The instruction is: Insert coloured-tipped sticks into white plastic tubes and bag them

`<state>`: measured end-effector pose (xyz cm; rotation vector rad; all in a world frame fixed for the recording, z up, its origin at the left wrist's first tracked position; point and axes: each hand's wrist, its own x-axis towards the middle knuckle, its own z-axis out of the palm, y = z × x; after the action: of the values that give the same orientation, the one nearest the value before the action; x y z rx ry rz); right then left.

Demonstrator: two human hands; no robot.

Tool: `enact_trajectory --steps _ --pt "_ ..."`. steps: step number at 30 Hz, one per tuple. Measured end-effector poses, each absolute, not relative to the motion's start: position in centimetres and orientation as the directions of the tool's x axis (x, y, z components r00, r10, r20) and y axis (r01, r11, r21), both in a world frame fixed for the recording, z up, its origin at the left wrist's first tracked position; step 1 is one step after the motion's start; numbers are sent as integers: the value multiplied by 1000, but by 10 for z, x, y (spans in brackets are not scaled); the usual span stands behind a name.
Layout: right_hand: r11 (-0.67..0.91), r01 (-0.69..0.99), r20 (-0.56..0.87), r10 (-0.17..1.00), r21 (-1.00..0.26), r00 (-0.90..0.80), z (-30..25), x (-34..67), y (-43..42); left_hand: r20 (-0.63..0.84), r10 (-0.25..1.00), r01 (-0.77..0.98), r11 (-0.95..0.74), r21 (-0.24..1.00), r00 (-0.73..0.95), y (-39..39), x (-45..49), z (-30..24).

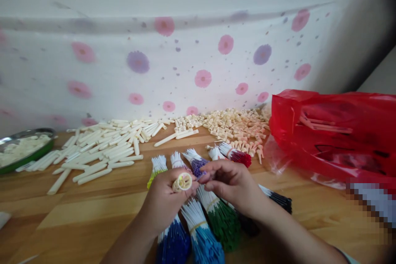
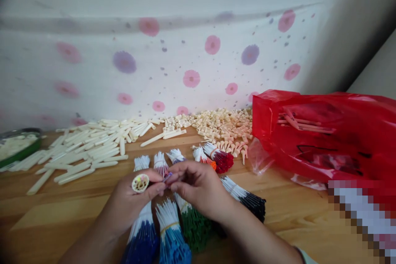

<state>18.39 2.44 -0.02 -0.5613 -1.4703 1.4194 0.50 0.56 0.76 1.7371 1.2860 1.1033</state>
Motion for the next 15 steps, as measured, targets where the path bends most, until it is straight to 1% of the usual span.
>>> enact_trajectory --steps 1,2,5,8,11,13,15 --pt "173 -352 319 852 -920 -415 -3 183 24 186 975 306 -216 927 125 6 5 9" --pt "157 -376 318 852 -913 -416 -4 183 23 154 981 260 -181 949 120 6 6 10" --pt "187 -361 332 856 -913 -396 -4 186 20 104 981 210 -137 968 162 5 7 10" --pt "340 -314 441 827 -887 -349 -1 189 21 75 972 174 -115 978 221 2 6 6" --pt "505 -260 568 754 -823 -330 2 191 24 66 955 118 -105 987 290 0 6 4" --pt "569 -208 603 709 -796 -365 7 192 23 100 936 123 -149 981 337 -1 7 6" --pt "644 -133 635 659 -753 -403 16 196 18 191 919 157 -258 953 345 0 7 10"
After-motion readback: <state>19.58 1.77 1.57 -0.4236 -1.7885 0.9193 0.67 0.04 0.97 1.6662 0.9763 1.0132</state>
